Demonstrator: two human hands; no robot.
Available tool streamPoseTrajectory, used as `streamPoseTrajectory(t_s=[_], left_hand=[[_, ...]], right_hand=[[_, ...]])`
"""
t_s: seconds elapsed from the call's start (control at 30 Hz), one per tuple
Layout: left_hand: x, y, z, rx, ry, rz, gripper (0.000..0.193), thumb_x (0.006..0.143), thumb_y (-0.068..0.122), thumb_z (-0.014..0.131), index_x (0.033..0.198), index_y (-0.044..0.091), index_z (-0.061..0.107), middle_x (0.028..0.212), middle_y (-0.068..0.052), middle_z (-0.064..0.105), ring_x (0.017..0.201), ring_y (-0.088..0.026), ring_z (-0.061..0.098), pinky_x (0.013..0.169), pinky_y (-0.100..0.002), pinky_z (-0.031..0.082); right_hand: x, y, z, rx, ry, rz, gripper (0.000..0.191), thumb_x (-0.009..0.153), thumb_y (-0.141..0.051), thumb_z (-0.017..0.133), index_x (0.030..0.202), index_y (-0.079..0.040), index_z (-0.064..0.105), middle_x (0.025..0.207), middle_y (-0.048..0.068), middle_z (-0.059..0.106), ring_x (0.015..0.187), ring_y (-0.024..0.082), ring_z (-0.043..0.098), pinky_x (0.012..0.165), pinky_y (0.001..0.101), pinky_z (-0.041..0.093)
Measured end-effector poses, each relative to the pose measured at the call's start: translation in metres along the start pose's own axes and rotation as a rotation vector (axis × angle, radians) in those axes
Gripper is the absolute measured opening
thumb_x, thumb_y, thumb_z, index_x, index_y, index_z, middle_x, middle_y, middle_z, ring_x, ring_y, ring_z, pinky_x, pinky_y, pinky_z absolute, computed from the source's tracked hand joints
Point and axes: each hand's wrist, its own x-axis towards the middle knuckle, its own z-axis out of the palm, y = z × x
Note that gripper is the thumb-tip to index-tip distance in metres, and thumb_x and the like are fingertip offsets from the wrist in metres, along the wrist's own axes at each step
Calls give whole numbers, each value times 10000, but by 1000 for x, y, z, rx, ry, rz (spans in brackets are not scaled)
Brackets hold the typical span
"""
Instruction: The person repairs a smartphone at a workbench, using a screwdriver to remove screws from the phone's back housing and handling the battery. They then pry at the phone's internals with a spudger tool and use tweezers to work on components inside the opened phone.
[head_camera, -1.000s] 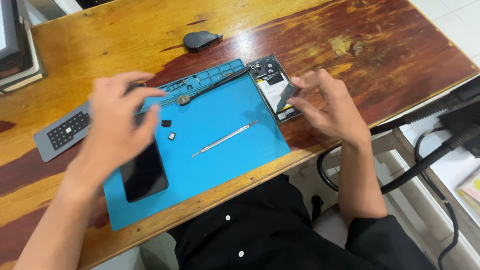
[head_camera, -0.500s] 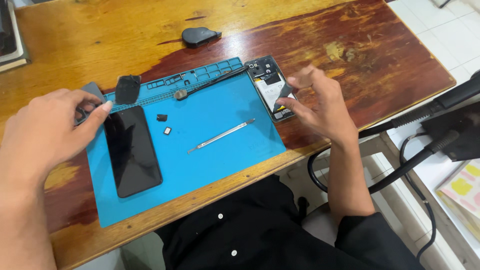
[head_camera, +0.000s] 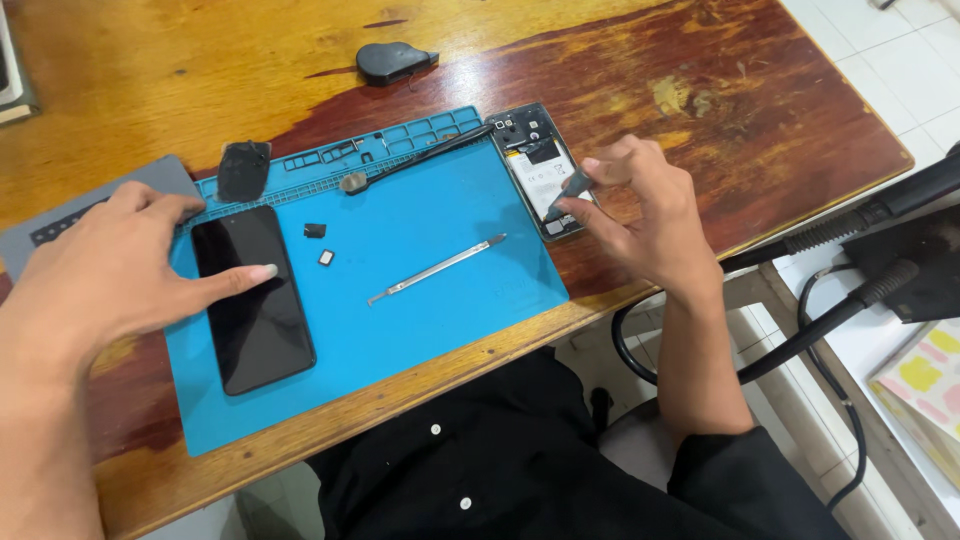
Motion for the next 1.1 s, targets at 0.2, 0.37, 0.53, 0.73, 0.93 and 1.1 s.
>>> streamPoseTrajectory(t_s=[0.2, 0.37, 0.53, 0.73, 0.93, 1.1], left_hand=[[-11, 9, -16, -36, -123, -109, 956, 687, 826, 690, 1355, 145, 641, 1124, -133, 727, 1079, -351, 699, 885, -520, 584], [-21, 20, -18, 46, -114, -123, 1113, 691, 927, 670, 1213, -55, 613, 1036, -233, 724, 951, -395, 727, 792, -501, 598], [-35, 32, -11, -31, -49, -186, 1107, 652, 860, 750, 1183, -96, 578, 1032, -236, 712, 941, -382, 725, 751, -497, 600], [-38, 28, -19, -162, -76, -228, 1199, 530, 847, 843, 1184, -127, 594, 1014, -214, 723, 949, -352, 720, 780, -479, 580], [-43, 24, -25, -179, -160, -292, 1051, 500, 862, 841, 1038, -32, 720, 1022, -179, 739, 996, -354, 714, 825, -469, 588], [-49, 28, -19, -172, -23, -233, 1105, 492, 827, 874, 1092, -76, 660, 1021, -205, 731, 969, -361, 722, 797, -471, 587]], right_hand=[[4, -13, 9, -71, 21, -44, 394, 863, -29, 889, 1097, -12, 572, 1064, 150, 704, 1026, 328, 695, 894, 409, 554], [30, -46, 15, -96, -47, -103, 384, 901, -12, 840, 1221, -50, 631, 1041, 127, 708, 964, 319, 662, 871, 414, 522], [62, -76, 24, -155, -361, -237, 434, 894, -27, 708, 1318, -115, 673, 957, 144, 671, 901, 335, 638, 796, 432, 513], [94, -85, 81, -211, -673, -179, 448, 895, -122, 681, 1337, -115, 613, 948, 136, 702, 909, 360, 664, 756, 477, 521], [97, -86, 118, -279, -591, -351, 507, 865, -8, 643, 1364, -95, 626, 1017, 152, 695, 1001, 352, 663, 848, 460, 539], [91, -75, 111, -102, -659, -201, 366, 878, -104, 712, 1243, -119, 693, 1020, 156, 685, 1005, 344, 661, 823, 456, 531]])
